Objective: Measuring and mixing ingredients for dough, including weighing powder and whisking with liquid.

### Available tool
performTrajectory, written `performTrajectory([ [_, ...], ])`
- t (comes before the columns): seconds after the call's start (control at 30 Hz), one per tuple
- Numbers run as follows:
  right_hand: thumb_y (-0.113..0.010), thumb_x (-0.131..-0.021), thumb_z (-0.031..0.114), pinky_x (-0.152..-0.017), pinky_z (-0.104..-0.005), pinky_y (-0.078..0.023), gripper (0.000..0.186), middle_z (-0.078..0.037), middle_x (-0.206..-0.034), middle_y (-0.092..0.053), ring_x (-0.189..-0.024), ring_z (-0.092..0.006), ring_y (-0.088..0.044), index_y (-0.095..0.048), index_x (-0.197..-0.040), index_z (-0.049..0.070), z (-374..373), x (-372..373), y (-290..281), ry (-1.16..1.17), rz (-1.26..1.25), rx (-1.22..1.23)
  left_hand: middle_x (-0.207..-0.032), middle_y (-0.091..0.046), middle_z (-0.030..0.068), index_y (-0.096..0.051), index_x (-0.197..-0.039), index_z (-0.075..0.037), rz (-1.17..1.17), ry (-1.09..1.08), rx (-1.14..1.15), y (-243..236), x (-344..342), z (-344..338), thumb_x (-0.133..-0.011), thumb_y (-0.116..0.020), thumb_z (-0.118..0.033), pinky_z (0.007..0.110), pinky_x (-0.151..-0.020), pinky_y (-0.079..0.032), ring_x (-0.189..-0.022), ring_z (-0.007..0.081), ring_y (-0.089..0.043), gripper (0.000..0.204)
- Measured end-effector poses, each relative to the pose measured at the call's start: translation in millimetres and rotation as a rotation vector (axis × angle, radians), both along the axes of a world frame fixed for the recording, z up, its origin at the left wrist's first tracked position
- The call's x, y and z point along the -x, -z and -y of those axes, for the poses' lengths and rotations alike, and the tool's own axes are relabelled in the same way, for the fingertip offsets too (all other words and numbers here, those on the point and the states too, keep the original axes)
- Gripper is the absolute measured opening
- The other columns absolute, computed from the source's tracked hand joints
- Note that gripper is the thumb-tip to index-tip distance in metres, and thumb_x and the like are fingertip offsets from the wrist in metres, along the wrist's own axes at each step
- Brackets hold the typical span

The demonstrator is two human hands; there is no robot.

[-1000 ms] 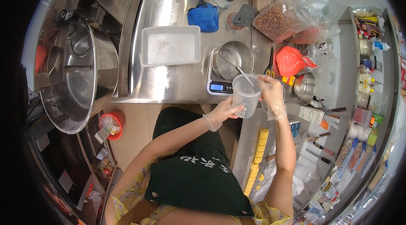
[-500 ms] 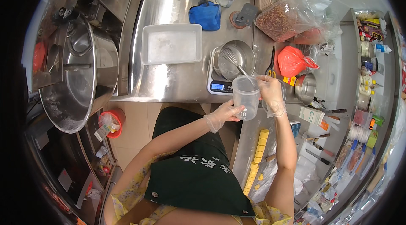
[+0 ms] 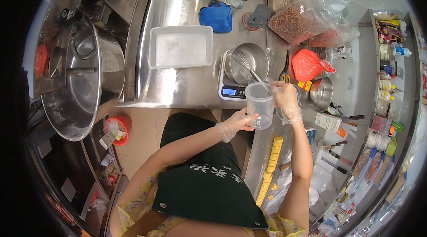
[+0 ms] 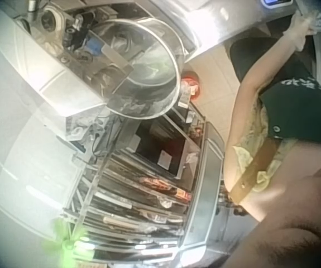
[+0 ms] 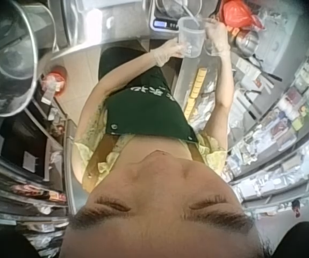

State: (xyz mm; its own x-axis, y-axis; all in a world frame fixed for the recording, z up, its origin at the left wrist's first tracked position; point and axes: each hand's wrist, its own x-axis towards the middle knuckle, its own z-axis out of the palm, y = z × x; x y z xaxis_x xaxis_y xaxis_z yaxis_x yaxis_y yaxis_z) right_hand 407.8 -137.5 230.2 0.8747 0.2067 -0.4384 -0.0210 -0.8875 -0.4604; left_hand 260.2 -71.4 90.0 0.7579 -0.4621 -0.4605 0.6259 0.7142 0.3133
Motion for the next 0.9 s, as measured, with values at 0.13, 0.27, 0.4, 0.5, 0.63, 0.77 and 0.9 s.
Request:
performTrajectory([
  [0.13, -0.056, -0.083, 0.010, -0.044, -0.0279, -0.047, 0.026, -0.011, -0.059, -0.062, -0.042, -0.0140, -0.057, -0.069, -0.099, -0.005, 0, 0, 0, -0.008, -0.005, 0.005, -0.119, -0.057, 0.0136, -0.034, -0.135, -0.003, 0.004, -0.011, 0.018, -1, 1, -1, -0.082, -0.072, -0.042, 0.030, -0.074, -0.056, -0.099, 0.0200, -0.062, 0.076],
  [0.27, -0.056, -0.083, 0.012, -0.044, -0.0272, -0.047, 0.026, -0.010, -0.061, -0.063, -0.043, -0.0137, -0.057, -0.069, -0.100, -0.005, -2, 0, -1, 0.001, -0.012, -0.008, -0.120, -0.056, 0.0136, -0.033, -0.136, -0.003, 0.005, -0.004, 0.002, 0, 0, -1, -0.082, -0.072, -0.041, 0.031, -0.074, -0.056, -0.100, 0.0202, -0.062, 0.077],
  [0.4, -0.056, -0.086, 0.010, -0.043, -0.0231, -0.043, 0.027, -0.006, -0.067, -0.063, -0.044, -0.0081, -0.051, -0.066, -0.105, -0.006, -3, -1, -1, 0.025, -0.035, -0.013, -0.121, -0.056, 0.0125, -0.033, -0.137, -0.003, 0.010, -0.012, -0.068, -1, -3, -5, -0.081, -0.074, -0.041, 0.032, -0.075, -0.055, -0.100, 0.0193, -0.061, 0.079],
  [0.5, -0.055, -0.087, 0.010, -0.043, -0.0224, -0.043, 0.028, -0.006, -0.070, -0.064, -0.044, -0.0078, -0.051, -0.066, -0.108, -0.006, -5, 0, -2, 0.049, -0.041, -0.052, -0.117, -0.059, 0.0077, -0.037, -0.135, -0.008, 0.017, -0.036, -0.155, -8, -3, -10, -0.085, -0.069, -0.038, 0.031, -0.079, -0.053, -0.100, 0.0150, -0.062, 0.067],
  [0.63, -0.056, -0.086, 0.011, -0.045, -0.0248, -0.047, 0.029, -0.006, -0.067, -0.064, -0.049, -0.0094, -0.056, -0.066, -0.108, -0.005, -6, 1, -4, 0.056, -0.031, -0.106, -0.117, -0.059, 0.0080, -0.037, -0.135, -0.007, 0.055, -0.064, -0.197, -10, -5, -16, -0.084, -0.070, -0.038, 0.030, -0.079, -0.053, -0.100, 0.0145, -0.061, 0.068],
  [0.77, -0.054, -0.086, 0.009, -0.045, -0.0239, -0.045, 0.030, -0.006, -0.068, -0.064, -0.048, -0.0088, -0.054, -0.066, -0.108, -0.006, -7, 2, -7, 0.065, -0.027, -0.137, -0.117, -0.059, 0.0082, -0.038, -0.134, -0.006, 0.080, -0.071, -0.239, -12, -5, -17, -0.084, -0.070, -0.038, 0.029, -0.078, -0.053, -0.100, 0.0143, -0.061, 0.068],
  [0.9, -0.053, -0.085, 0.008, -0.046, -0.0241, -0.045, 0.030, -0.007, -0.067, -0.064, -0.047, -0.0090, -0.054, -0.066, -0.108, -0.006, -7, 2, -10, 0.071, -0.022, -0.126, -0.118, -0.059, 0.0083, -0.038, -0.135, -0.007, 0.058, -0.052, -0.214, -16, -6, -17, -0.084, -0.070, -0.039, 0.030, -0.079, -0.053, -0.101, 0.0149, -0.061, 0.068],
])
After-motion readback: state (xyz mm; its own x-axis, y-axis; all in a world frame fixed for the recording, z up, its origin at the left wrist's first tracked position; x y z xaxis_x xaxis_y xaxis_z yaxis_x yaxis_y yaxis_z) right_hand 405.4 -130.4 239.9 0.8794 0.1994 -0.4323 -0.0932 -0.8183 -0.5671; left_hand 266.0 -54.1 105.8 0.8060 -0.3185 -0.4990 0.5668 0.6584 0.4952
